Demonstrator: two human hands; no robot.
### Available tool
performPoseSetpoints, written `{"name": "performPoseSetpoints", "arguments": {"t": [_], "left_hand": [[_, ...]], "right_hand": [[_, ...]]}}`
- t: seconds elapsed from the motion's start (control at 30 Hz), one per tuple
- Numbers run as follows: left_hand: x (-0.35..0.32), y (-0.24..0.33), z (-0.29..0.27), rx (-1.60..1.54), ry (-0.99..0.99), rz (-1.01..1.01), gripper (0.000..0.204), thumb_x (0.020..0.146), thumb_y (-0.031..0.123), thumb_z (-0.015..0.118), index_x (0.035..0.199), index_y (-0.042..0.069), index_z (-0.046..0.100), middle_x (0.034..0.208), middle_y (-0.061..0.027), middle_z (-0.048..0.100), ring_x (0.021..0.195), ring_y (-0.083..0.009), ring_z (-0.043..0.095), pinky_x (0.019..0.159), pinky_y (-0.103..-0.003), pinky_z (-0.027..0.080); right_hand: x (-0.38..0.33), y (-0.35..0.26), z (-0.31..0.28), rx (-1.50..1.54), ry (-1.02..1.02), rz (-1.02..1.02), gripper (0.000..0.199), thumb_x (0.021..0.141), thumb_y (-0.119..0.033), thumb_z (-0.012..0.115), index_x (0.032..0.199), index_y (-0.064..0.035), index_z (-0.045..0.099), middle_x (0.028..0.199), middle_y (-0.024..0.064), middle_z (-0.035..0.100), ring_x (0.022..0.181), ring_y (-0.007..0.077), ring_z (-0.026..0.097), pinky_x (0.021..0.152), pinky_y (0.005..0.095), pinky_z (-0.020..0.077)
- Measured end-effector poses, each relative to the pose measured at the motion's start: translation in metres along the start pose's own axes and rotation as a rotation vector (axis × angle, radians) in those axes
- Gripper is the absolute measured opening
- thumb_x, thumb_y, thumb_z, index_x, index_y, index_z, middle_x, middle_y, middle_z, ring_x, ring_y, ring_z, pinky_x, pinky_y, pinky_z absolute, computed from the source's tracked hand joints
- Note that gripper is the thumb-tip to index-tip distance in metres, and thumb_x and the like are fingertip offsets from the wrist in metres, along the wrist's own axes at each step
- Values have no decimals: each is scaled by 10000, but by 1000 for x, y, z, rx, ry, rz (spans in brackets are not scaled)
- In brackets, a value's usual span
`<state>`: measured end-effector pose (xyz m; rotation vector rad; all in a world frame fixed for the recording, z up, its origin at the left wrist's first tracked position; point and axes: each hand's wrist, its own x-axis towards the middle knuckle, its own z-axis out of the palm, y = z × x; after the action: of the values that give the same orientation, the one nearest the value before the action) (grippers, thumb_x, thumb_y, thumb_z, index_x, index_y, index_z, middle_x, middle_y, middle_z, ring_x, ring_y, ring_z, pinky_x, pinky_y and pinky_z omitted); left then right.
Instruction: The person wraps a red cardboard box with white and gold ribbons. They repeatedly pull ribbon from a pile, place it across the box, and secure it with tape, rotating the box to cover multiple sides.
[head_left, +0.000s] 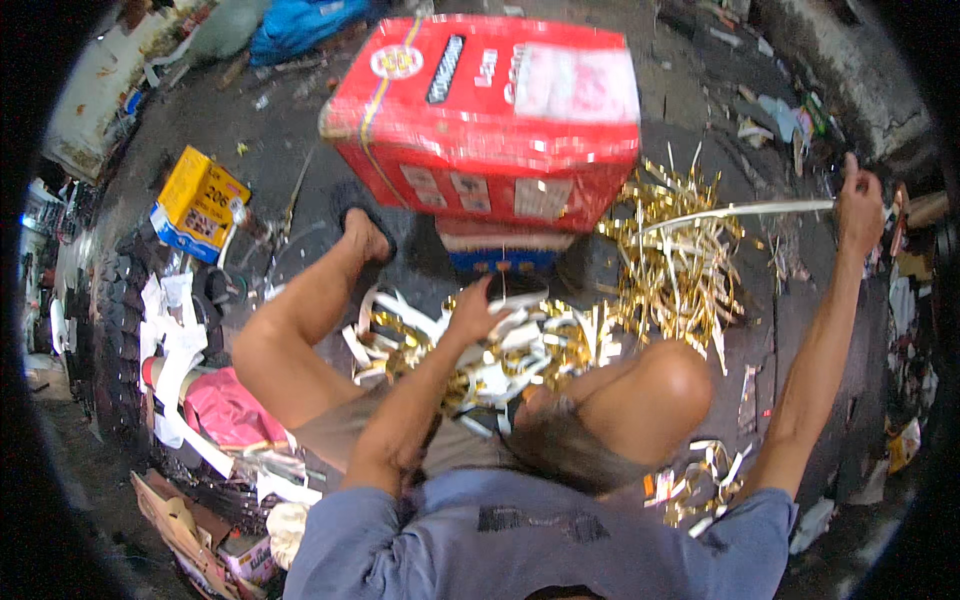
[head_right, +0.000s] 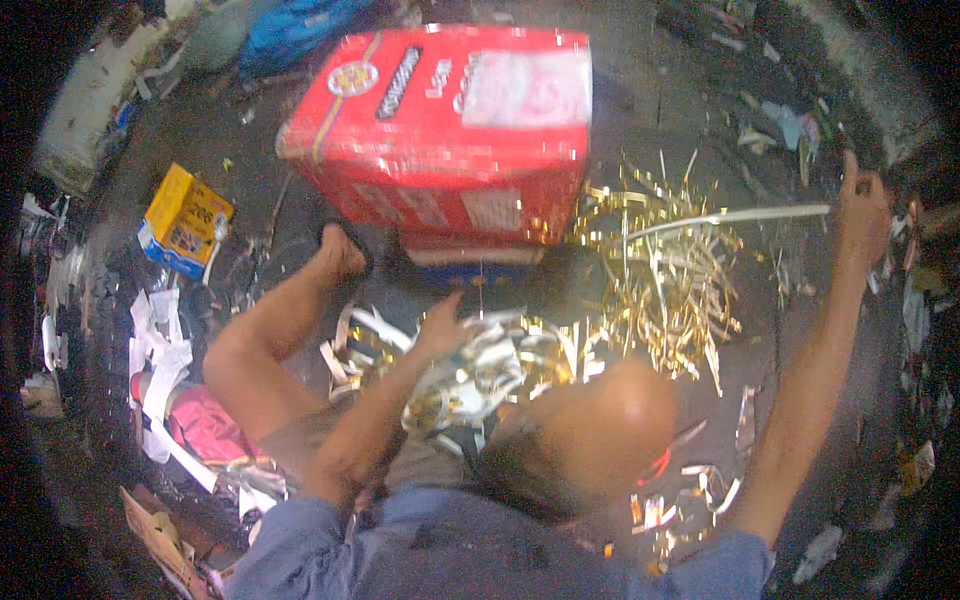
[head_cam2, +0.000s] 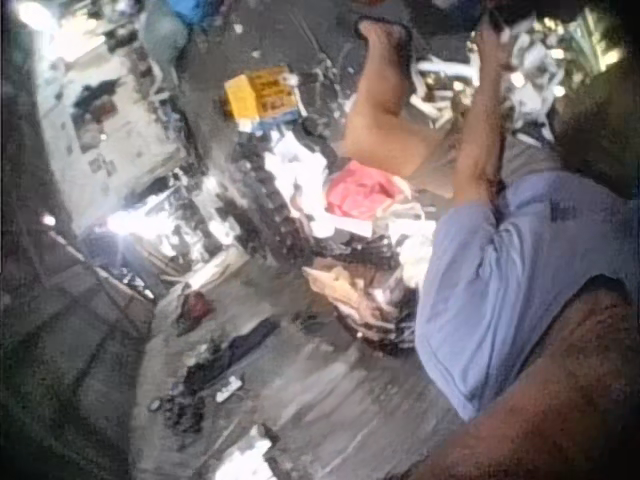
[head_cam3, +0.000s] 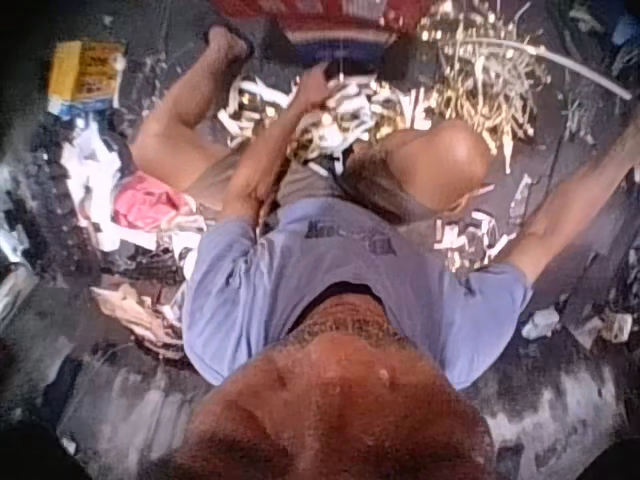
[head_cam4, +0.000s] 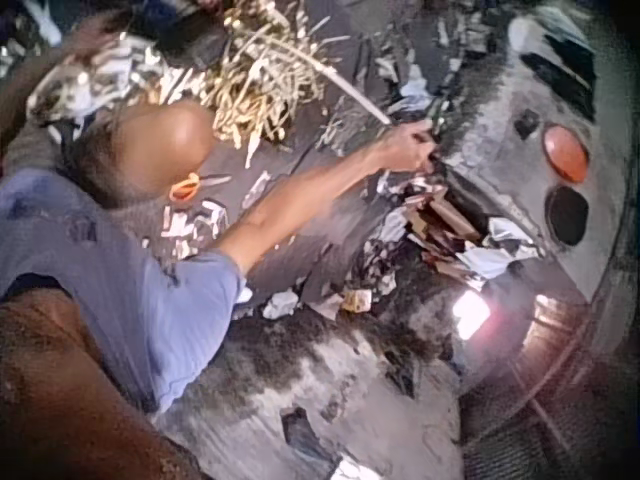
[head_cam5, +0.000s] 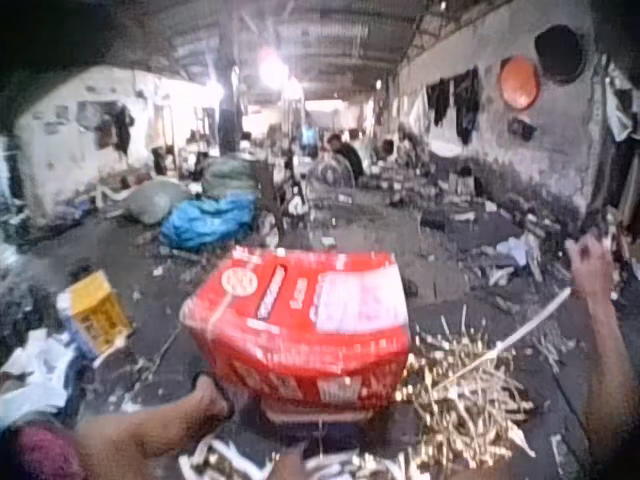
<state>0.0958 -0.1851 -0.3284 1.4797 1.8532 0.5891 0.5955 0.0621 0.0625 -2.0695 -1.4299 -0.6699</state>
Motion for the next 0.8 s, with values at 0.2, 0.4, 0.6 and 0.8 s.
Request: {"name": "performPoseSetpoints", "arguments": {"t": [0.2,0.4,0.6,0.8], "left_hand": [[-20,-37,11,425,-322,-69,391,850,309,742,1146,53,733,1116,-220,747,1080,-392,716,957,-524,552],[-24,163,-85,-230,-432,484,267,897,181,634,1064,-14,709,970,-256,731,947,-404,721,851,-485,542],[-38,247,-276,33,-11,470,262,864,225,699,1036,42,774,929,-189,761,874,-302,749,799,-433,578],[37,192,-420,-23,33,414,234,791,178,751,947,9,792,804,-104,750,752,-180,682,705,-335,537]], "right_hand": [[-87,-56,-19,465,-400,-311,288,965,-283,740,939,-4,675,901,98,631,844,192,611,778,339,493],[-205,-168,-66,1064,-1180,-809,436,903,-250,813,1260,-39,676,1176,106,696,1091,244,663,1004,387,510],[-203,-222,-80,1257,-1701,-437,271,1026,-298,693,1149,-56,684,857,-32,666,724,58,609,628,235,492],[-132,-243,-56,1290,-1485,-444,237,993,-301,727,1042,-69,725,793,-28,675,664,42,572,578,226,435]]}}
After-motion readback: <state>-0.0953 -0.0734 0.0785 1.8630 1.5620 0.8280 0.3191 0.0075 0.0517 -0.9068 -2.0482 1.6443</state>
